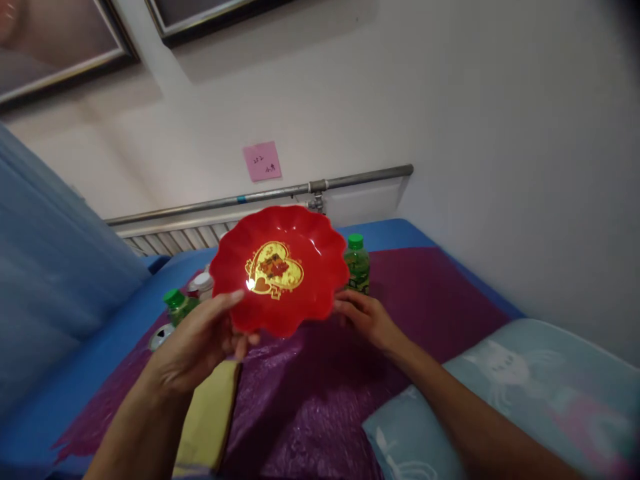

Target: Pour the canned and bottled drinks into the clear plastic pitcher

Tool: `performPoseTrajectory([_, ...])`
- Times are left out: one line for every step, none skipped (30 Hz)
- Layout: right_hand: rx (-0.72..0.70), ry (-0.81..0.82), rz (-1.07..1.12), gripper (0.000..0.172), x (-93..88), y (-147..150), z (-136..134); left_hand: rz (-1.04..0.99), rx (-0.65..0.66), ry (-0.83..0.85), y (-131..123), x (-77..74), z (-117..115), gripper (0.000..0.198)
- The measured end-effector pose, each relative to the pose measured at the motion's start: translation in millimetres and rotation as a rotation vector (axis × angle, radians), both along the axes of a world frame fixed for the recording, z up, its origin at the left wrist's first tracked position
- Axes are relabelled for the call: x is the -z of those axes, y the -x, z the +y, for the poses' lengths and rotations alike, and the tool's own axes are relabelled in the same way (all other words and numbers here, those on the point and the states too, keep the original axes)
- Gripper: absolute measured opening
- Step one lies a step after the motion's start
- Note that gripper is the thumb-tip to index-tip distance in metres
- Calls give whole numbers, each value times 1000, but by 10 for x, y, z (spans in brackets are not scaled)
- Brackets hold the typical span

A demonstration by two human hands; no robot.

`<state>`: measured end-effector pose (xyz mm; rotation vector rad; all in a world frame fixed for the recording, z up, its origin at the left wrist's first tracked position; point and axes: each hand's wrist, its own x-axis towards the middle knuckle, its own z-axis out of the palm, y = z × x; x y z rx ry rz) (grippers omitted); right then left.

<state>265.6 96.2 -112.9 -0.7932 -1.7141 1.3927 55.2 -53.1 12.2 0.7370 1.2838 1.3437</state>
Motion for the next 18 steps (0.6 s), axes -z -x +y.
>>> performPoseTrajectory([80,-43,43,21,-18,-23,10,9,75,26,-35,43,-70,28])
performPoseTrajectory([171,-87,93,21,-37,-51,24,17,148,51,-67,104,-138,33])
performPoseTrajectory([273,-132,149,21,-54,-84,43,16,208,80,-99,182,-204,38])
performPoseTrajectory([377,-179,208,21,-67,-119,70,6,252,114,-130,276,-263,42])
performPoseTrajectory([474,-228,255,22,-72,-155,105,-7,281,151,-162,383,-314,45])
performPoseTrajectory([559,-276,281,24,-67,-187,148,-21,296,186,-195,499,-354,46])
performPoseTrajectory([628,-324,279,28,-51,-214,200,-33,299,215,-226,618,-382,45])
performPoseTrajectory([678,-368,253,35,-22,-234,258,-39,298,247,-256,737,-397,44])
performPoseTrajectory([703,-403,204,43,16,-246,321,-44,290,277,-284,848,-400,44])
performPoseTrajectory([698,-428,138,50,62,-249,385,-48,277,301,-308,949,-392,43])
performPoseTrajectory([679,-438,74,56,109,-244,449,-52,262,322,-328,1035,-373,44])
performPoseTrajectory([653,-437,21,62,156,-232,510,-57,250,343,-345,1107,-345,45])
performPoseTrajectory([629,-427,-18,67,197,-215,567,-60,239,357,-357,1163,-312,47])
performPoseTrajectory([614,-414,-43,71,232,-194,619,-64,232,367,-366,1207,-274,48])
performPoseTrajectory([605,-401,-58,75,259,-172,664,-65,231,371,-372,1241,-234,49])
performPoseTrajectory([599,-389,-69,79,279,-150,703,-62,236,374,-375,1269,-194,50])
performPoseTrajectory([593,-380,-77,82,294,-129,734,-58,246,372,-376,1293,-154,50])
performPoseTrajectory([584,-371,-84,84,303,-112,758,-52,255,366,-375,1316,-115,50])
